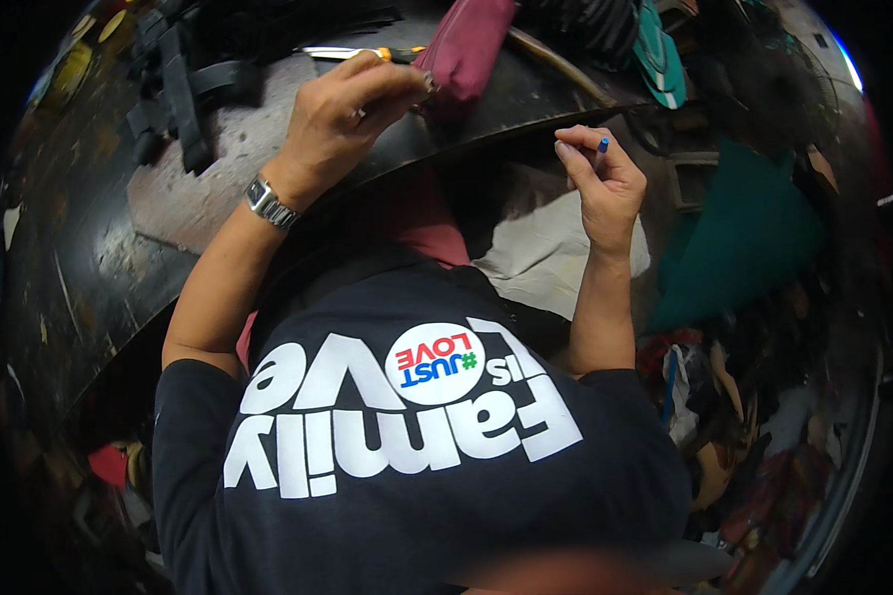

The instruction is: The person applies a yellow paste from a jar onto black straps using a finger, then folds and presses the straps to bond them. The person repeats this process on several straps, placing each finished piece on the table.

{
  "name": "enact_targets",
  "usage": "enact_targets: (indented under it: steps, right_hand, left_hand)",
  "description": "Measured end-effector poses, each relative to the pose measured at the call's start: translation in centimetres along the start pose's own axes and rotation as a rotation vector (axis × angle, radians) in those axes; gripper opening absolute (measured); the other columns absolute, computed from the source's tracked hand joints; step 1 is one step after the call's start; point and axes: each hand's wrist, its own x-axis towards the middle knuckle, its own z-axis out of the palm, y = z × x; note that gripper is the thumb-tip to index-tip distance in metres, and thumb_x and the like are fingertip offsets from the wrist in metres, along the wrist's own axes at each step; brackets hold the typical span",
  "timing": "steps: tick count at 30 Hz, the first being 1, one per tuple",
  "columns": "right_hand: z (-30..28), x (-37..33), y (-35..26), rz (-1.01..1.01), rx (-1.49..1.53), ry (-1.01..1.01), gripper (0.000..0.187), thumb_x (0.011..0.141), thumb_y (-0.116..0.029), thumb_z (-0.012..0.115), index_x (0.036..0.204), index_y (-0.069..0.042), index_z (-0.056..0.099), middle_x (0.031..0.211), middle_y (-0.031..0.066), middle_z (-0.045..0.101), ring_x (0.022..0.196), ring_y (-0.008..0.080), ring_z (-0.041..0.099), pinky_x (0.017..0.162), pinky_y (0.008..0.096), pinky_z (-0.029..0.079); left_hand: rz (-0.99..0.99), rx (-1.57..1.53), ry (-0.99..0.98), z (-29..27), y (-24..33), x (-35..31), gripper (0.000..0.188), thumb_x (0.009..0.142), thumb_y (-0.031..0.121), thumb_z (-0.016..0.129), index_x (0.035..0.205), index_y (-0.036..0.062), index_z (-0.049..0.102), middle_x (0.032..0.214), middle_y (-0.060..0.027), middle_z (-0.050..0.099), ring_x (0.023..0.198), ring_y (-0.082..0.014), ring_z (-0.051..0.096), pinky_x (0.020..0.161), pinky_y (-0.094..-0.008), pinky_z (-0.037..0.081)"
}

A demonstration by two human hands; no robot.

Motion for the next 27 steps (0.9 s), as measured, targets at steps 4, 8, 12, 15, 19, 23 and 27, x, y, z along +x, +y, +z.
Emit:
enact_targets:
  steps: [4,8,12,15,19,23,27]
  right_hand:
    - [3.9,1.6,-1.3,-0.267,-0.115,-0.173,0.015,0.084,0.005,0.07,0.098,0.0,0.073,0.09,0.0054,0.066,0.078,0.012,0.059,0.066,0.0239,0.046]
    - [7.0,2.9,-2.7,-0.335,-0.214,-0.29,0.02,0.083,0.006,0.069,0.101,-0.002,0.074,0.09,0.0078,0.065,0.076,0.0136,0.061,0.066,0.0253,0.048]
    - [8.8,4.8,-3.6,-0.422,-0.299,-0.394,0.025,0.08,0.006,0.069,0.102,-0.003,0.074,0.091,0.0107,0.064,0.074,0.019,0.064,0.065,0.028,0.05]
    - [9.6,6.3,-4.2,-0.493,-0.433,-0.492,0.027,0.08,0.001,0.069,0.106,-0.005,0.073,0.094,0.0121,0.064,0.077,0.025,0.066,0.068,0.0331,0.052]
    - [10.2,7.5,-4.9,-0.487,-0.696,-0.662,0.033,0.079,-0.004,0.072,0.112,-0.007,0.071,0.096,0.0113,0.06,0.081,0.029,0.065,0.074,0.0367,0.052]
    - [11.0,8.0,-4.9,-0.549,-0.856,-0.726,0.037,0.078,-0.008,0.074,0.114,-0.008,0.068,0.096,0.0118,0.058,0.086,0.0329,0.065,0.075,0.0405,0.052]
    - [11.4,8.6,-4.2,-0.459,-0.736,-0.721,0.029,0.08,-0.006,0.071,0.109,-0.004,0.069,0.094,0.0112,0.058,0.083,0.0296,0.065,0.073,0.0376,0.051]
  left_hand:
    - [-0.025,0.259,-0.111,-2.1,0.1,-3.4,0.021,0.085,0.007,0.075,0.105,0.0123,0.075,0.086,-0.0052,0.064,0.073,-0.0206,0.067,0.064,-0.0318,0.053]
    - [-0.042,0.242,-0.063,-1.6,0.2,-4.5,0.023,0.085,0.01,0.076,0.108,0.0147,0.074,0.087,-0.0049,0.064,0.071,-0.0211,0.066,0.063,-0.0321,0.052]
    - [-0.038,0.222,0.007,-0.9,0.2,-4.7,0.024,0.084,0.014,0.073,0.107,0.0195,0.072,0.083,-0.0018,0.062,0.071,-0.0225,0.065,0.06,-0.0345,0.051]
    - [-0.015,0.232,0.011,-0.7,0.1,-4.8,0.023,0.084,0.014,0.073,0.106,0.0192,0.072,0.082,-0.002,0.061,0.07,-0.0231,0.065,0.059,-0.0353,0.05]
    - [0.004,0.261,-0.004,-0.6,0.0,-4.9,0.015,0.083,0.015,0.073,0.098,0.0159,0.07,0.083,-0.0039,0.061,0.072,-0.0248,0.065,0.062,-0.0367,0.051]
    - [0.003,0.274,-0.075,-0.5,-0.1,-5.1,0.012,0.083,0.016,0.073,0.092,0.0115,0.066,0.084,-0.0063,0.061,0.076,-0.0266,0.066,0.065,-0.0387,0.052]
    - [-0.021,0.23,-0.024,-0.5,-0.1,-5.0,0.013,0.082,0.015,0.073,0.091,0.0096,0.065,0.084,-0.0069,0.061,0.078,-0.0276,0.066,0.067,-0.0399,0.053]
